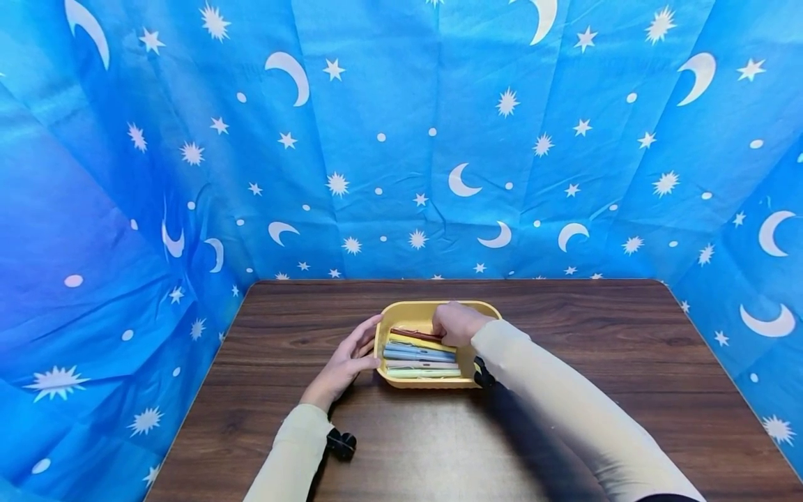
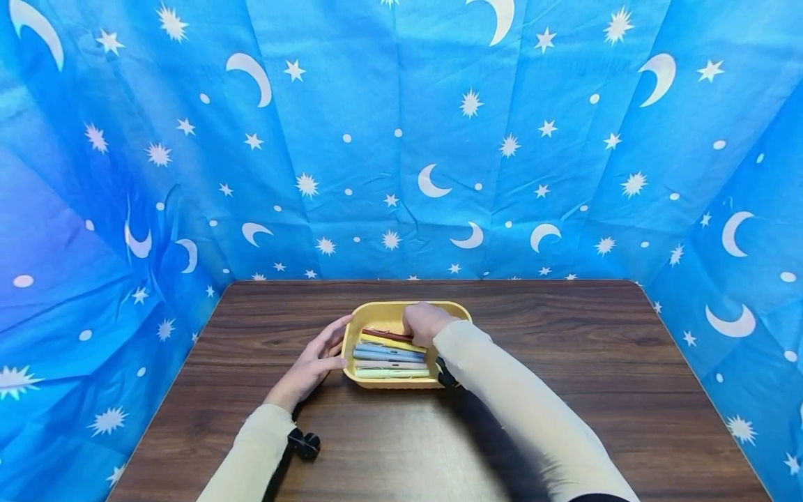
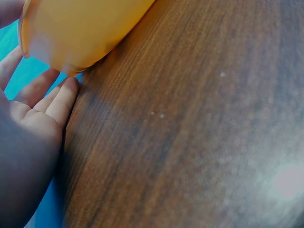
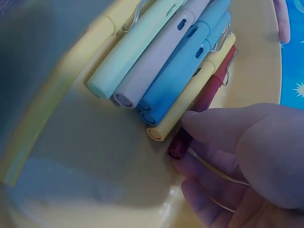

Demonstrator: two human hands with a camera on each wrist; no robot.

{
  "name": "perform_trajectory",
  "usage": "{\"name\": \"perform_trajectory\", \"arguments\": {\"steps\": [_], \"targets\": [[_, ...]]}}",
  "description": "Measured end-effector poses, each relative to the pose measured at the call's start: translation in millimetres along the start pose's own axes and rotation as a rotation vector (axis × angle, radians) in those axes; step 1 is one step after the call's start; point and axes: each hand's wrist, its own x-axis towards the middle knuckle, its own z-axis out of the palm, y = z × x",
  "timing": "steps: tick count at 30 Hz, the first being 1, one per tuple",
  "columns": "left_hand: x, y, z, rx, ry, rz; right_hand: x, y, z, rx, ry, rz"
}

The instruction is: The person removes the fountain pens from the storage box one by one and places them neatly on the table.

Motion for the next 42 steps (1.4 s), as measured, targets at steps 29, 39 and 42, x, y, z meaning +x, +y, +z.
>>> {"name": "perform_trajectory", "arguments": {"steps": [29, 39, 42], "targets": [[0.2, 0.8, -0.5, 0.009, 0.009, -0.004, -26.2, 27.2, -7.5, 0.294, 0.250, -0.118], [-0.3, 0.8, 0.6, 0.012, 0.007, -0.013, -35.5, 23.6, -2.2, 0.359, 0.416, -0.134], [-0.5, 1.1, 0.4, 0.013, 0.008, -0.013, -39.4, 25.6, -2.5, 0.376, 0.439, -0.117]]}}
